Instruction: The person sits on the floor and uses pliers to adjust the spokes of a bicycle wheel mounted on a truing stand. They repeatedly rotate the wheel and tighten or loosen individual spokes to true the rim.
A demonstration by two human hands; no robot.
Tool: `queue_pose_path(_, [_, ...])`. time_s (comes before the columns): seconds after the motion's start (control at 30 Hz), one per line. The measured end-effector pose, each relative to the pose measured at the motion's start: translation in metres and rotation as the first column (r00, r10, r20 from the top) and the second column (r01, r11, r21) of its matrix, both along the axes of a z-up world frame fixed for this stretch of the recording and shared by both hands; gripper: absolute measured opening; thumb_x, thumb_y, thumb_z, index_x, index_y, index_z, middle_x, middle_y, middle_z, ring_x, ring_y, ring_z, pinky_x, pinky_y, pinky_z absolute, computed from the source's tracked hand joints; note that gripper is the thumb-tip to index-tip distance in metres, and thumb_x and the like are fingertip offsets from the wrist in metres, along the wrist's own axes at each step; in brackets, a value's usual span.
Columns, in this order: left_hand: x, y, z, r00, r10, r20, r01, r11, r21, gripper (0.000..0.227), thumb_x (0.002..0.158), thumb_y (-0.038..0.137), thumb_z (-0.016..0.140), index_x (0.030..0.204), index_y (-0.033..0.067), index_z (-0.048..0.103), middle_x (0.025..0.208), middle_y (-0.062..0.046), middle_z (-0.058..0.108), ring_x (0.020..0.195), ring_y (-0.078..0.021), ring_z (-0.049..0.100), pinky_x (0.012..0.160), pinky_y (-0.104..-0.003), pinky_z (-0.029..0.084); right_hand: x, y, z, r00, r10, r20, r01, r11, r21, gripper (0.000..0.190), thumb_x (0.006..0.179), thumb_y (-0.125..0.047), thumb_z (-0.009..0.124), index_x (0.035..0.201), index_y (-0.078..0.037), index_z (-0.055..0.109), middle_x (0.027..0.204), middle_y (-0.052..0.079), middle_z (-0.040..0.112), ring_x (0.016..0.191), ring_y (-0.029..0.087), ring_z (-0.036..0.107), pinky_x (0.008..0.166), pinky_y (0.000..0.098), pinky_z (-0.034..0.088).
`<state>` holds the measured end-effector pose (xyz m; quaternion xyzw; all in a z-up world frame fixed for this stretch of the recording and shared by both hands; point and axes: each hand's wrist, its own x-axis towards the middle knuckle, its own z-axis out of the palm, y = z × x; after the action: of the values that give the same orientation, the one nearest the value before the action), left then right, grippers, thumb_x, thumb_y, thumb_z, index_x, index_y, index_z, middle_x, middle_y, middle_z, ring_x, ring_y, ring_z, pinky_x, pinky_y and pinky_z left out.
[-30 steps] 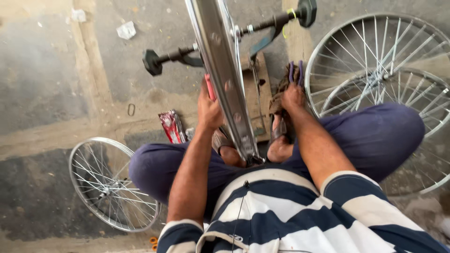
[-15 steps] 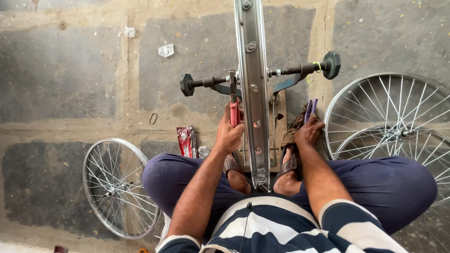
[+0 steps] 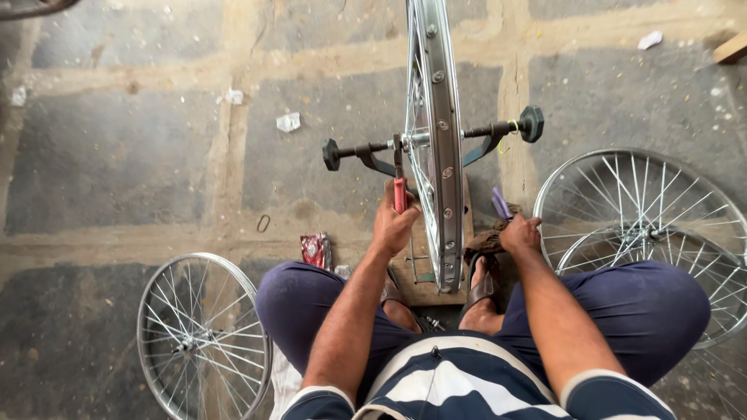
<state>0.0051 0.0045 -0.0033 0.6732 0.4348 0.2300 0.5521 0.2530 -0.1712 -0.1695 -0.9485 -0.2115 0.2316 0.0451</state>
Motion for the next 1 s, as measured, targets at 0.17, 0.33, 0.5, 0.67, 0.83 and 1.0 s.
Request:
queue_pose_path(0.17, [0.003, 0.003, -0.008, 0.998, -0.005, 0.061, 0.008, 0.999, -0.043, 0.066, 0.079, 0.021, 0.071, 0.14, 0.0088, 0.048, 0.101, -0.007, 0.066, 0.093, -0.021, 0.065, 0.085, -0.037, 0.054, 0.01, -0.008, 0.019, 0.999, 0.012, 0.035, -0.014, 0.999, 0.042, 0.039, 0.092, -0.031, 0.077, 0.12, -0.005, 0.072, 0.124, 0.021, 0.069, 0.115, 0.039, 0.07, 0.098, 0.047, 0.057])
queue_pose_path(0.33, [0.002, 0.003, -0.012, 1.0, -0.003, -0.02, 0.002, 0.999, -0.05, 0.072, 0.08, 0.023, 0.072, 0.146, 0.0089, 0.047, 0.103, -0.009, 0.07, 0.094, -0.0219, 0.068, 0.086, -0.037, 0.054, 0.001, -0.019, 0.034, 0.978, 0.041, 0.203, -0.083, 0.976, 0.204, 0.03, 0.086, -0.019, 0.076, 0.115, -0.009, 0.077, 0.13, 0.017, 0.063, 0.108, 0.037, 0.069, 0.093, 0.0469, 0.056])
queue_pose_path(0.5, [0.002, 0.004, -0.01, 1.0, -0.005, 0.03, 0.006, 0.999, -0.052, 0.073, 0.079, 0.023, 0.072, 0.147, 0.0084, 0.048, 0.102, -0.01, 0.071, 0.092, -0.0232, 0.068, 0.085, -0.039, 0.055, -0.007, -0.024, 0.052, 0.857, 0.031, 0.514, -0.246, 0.902, 0.356, 0.029, 0.067, -0.03, 0.089, 0.092, -0.019, 0.081, 0.123, 0.012, 0.064, 0.114, 0.036, 0.061, 0.093, 0.0482, 0.049])
queue_pose_path(0.67, [0.004, 0.005, -0.012, 1.0, -0.011, -0.019, 0.009, 0.997, -0.078, 0.078, 0.08, 0.024, 0.073, 0.149, 0.0094, 0.042, 0.105, -0.007, 0.069, 0.096, -0.0211, 0.067, 0.086, -0.038, 0.053, 0.0, -0.021, 0.052, 0.923, -0.25, 0.291, -0.004, 0.752, 0.66, 0.032, 0.086, -0.034, 0.086, 0.093, -0.006, 0.071, 0.108, 0.014, 0.069, 0.103, 0.034, 0.066, 0.092, 0.0464, 0.052])
queue_pose_path(0.83, [-0.001, 0.004, -0.013, 0.999, 0.014, 0.039, -0.012, 0.999, -0.051, 0.069, 0.08, 0.022, 0.073, 0.143, 0.0077, 0.049, 0.102, -0.008, 0.069, 0.092, -0.0213, 0.066, 0.084, -0.037, 0.053, 0.006, -0.021, 0.05, 0.906, -0.42, 0.051, 0.17, 0.472, 0.865, 0.031, 0.107, -0.033, 0.069, 0.106, -0.004, 0.058, 0.096, 0.011, 0.07, 0.088, 0.031, 0.068, 0.08, 0.0435, 0.052])
queue_pose_path(1.0, [0.001, 0.004, -0.008, 0.993, 0.02, 0.117, -0.011, 0.997, -0.079, 0.072, 0.077, 0.019, 0.072, 0.145, 0.0096, 0.049, 0.096, -0.007, 0.066, 0.088, -0.0195, 0.062, 0.081, -0.036, 0.052, 0.047, -0.014, 0.09, 0.869, -0.44, -0.226, 0.281, 0.063, 0.958, 0.024, 0.111, -0.028, 0.066, 0.107, -0.005, 0.061, 0.095, 0.007, 0.064, 0.082, 0.021, 0.059, 0.072, 0.0378, 0.052])
